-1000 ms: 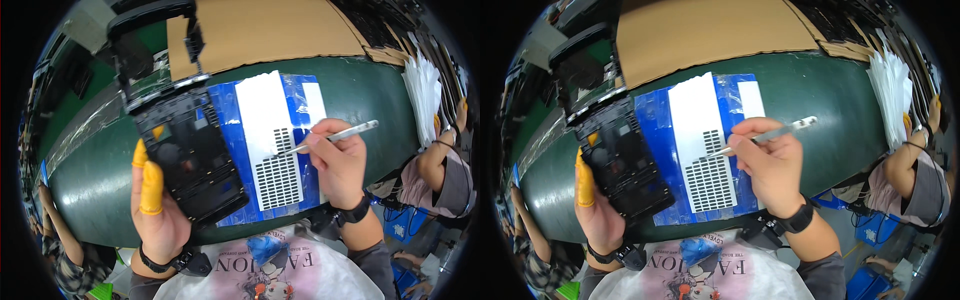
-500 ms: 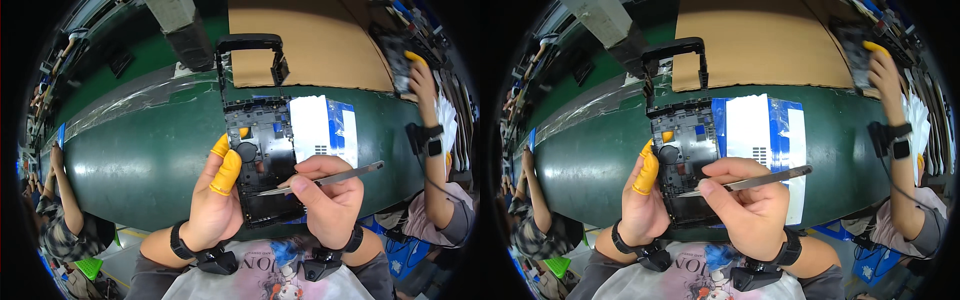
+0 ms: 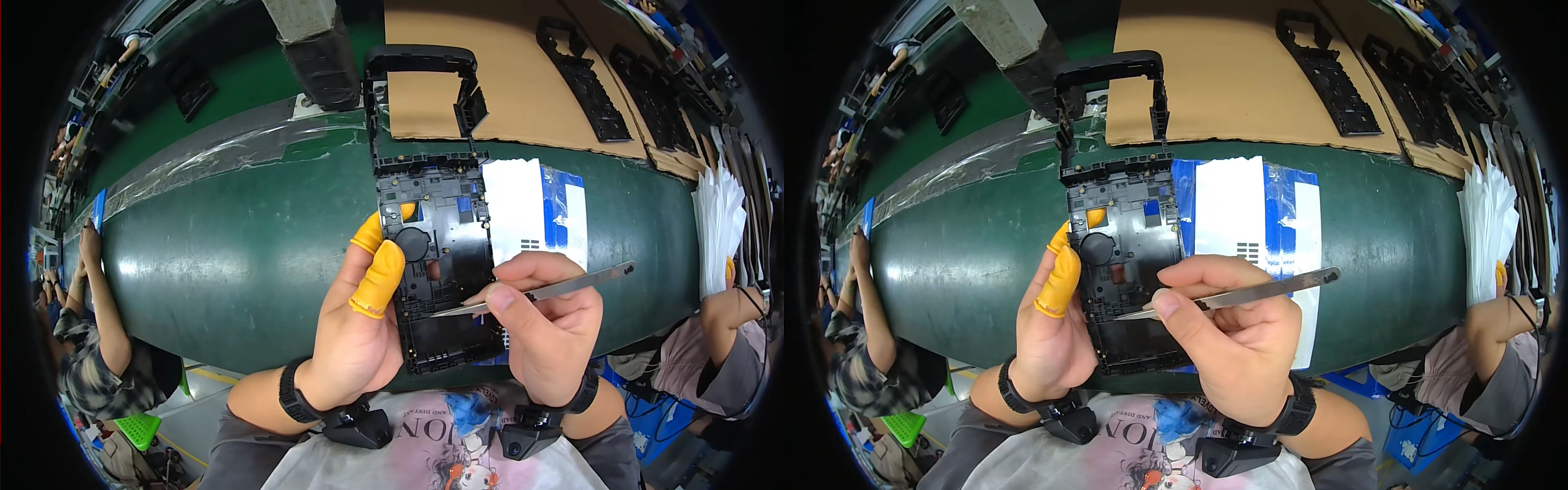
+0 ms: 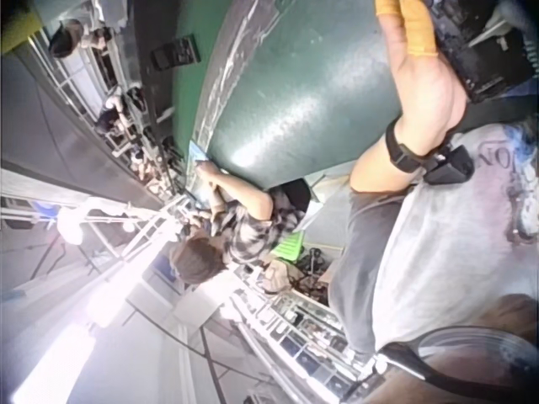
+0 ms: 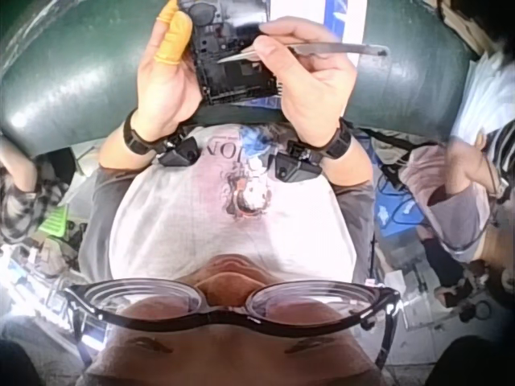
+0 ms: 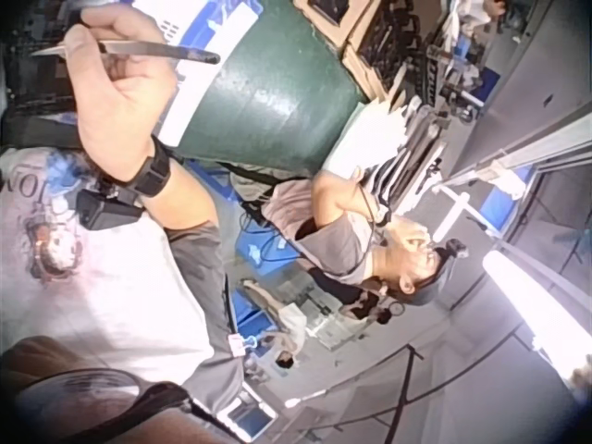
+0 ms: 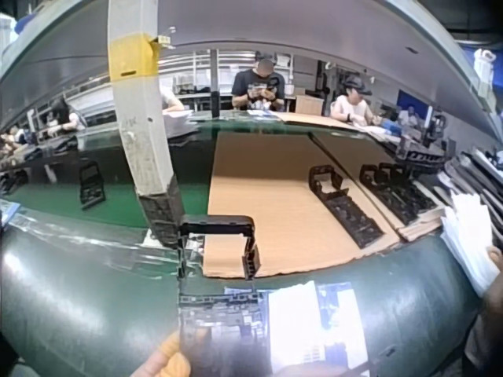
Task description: The recorder is assembling an electronic device component using tweezers and manual manipulation on a factory line.
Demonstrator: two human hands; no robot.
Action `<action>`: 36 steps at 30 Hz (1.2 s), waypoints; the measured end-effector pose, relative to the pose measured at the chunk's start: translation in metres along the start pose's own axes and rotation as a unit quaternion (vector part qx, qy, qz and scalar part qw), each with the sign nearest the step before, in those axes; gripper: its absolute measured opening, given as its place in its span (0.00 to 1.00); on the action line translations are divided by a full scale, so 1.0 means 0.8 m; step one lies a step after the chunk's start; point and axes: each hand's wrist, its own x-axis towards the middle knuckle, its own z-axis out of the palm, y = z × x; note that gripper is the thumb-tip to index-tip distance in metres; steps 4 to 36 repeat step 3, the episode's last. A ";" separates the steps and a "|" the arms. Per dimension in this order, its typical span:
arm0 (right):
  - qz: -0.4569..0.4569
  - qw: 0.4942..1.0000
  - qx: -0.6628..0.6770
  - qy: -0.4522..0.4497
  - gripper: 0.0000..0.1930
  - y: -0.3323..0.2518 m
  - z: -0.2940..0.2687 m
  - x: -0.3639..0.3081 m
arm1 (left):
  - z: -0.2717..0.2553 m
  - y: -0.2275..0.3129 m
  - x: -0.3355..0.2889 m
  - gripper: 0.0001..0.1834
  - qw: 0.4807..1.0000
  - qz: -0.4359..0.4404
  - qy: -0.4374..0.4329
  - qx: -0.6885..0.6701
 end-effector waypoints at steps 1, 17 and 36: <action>0.000 1.000 -0.001 0.000 0.09 0.000 0.000 0.000 | -0.001 0.000 0.000 0.21 1.000 0.001 -0.002 0.001; -0.007 1.000 -0.004 0.005 0.10 0.002 0.001 0.001 | -0.002 -0.001 0.001 0.21 1.000 0.002 -0.003 -0.005; -0.007 1.000 -0.004 0.005 0.10 0.002 0.001 0.001 | -0.002 -0.001 0.001 0.21 1.000 0.002 -0.003 -0.005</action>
